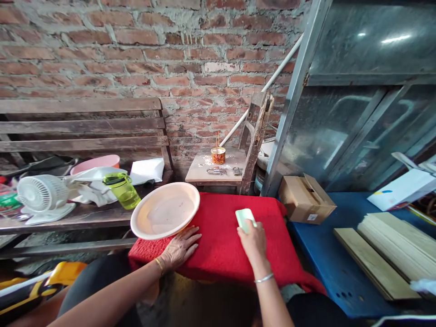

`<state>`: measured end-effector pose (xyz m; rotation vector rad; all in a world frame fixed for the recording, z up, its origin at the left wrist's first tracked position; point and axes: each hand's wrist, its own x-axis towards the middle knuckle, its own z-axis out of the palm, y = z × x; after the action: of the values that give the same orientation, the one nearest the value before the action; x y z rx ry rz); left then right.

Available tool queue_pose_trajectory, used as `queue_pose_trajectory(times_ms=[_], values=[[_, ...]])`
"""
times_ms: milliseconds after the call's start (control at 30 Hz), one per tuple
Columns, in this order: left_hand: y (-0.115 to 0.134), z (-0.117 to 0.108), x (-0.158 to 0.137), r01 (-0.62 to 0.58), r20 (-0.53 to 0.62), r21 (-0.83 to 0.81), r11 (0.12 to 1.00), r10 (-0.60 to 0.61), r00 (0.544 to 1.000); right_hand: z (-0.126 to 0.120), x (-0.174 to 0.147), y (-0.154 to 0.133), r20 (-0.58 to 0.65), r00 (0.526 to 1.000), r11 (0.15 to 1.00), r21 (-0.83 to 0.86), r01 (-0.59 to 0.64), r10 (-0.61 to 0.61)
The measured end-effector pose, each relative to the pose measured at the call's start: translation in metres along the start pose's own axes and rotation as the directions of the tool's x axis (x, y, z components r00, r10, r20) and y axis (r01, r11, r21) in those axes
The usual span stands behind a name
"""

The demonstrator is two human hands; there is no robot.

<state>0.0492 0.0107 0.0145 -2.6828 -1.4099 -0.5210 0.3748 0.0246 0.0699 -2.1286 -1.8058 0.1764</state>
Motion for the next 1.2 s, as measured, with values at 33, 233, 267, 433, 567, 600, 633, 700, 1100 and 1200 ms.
queue_pose_trajectory(times_ms=[33,233,267,433,567,600,633,700,1100,1200], values=[[-0.001,-0.001,0.0,-0.004,-0.003,0.003,1.0,0.004,1.0,0.011,-0.002,-0.022,0.013,0.995,0.993,0.055,0.101,-0.102],[-0.001,-0.003,0.0,-0.026,-0.008,0.027,0.999,0.027,1.0,0.032,0.004,-0.067,0.081,0.963,0.963,0.107,0.247,-0.256],[0.0,-0.002,0.0,-0.024,-0.01,0.03,0.999,0.025,1.0,0.025,0.01,-0.053,0.088,0.973,0.976,0.078,0.205,-0.212],[0.003,0.002,0.0,0.0,-0.023,0.03,1.0,0.001,1.0,-0.02,0.045,0.045,0.067,0.98,0.976,-0.124,-0.179,0.188],[0.002,0.002,-0.001,0.004,-0.016,0.019,1.0,-0.004,1.0,-0.022,0.049,0.043,0.043,0.968,0.962,-0.131,-0.239,0.247],[0.002,0.002,-0.001,0.002,-0.016,0.017,1.0,-0.002,1.0,-0.015,0.046,0.027,0.056,0.985,0.984,-0.084,-0.156,0.161],[0.001,0.002,-0.001,0.0,-0.017,0.015,1.0,0.0,1.0,-0.006,0.041,0.007,0.071,0.996,0.998,-0.028,-0.052,0.054],[0.001,0.001,-0.001,-0.003,-0.019,0.012,1.0,0.003,1.0,0.012,0.032,-0.035,0.092,0.987,0.989,0.066,0.129,-0.135],[0.007,0.0,0.0,0.02,-0.008,-0.029,0.999,-0.02,1.0,-0.006,0.065,0.062,0.062,0.956,0.95,-0.146,-0.276,0.288],[0.008,-0.001,0.0,0.026,-0.009,-0.042,0.999,-0.026,1.0,0.0,0.07,0.048,0.035,0.97,0.968,-0.074,-0.239,0.242]])
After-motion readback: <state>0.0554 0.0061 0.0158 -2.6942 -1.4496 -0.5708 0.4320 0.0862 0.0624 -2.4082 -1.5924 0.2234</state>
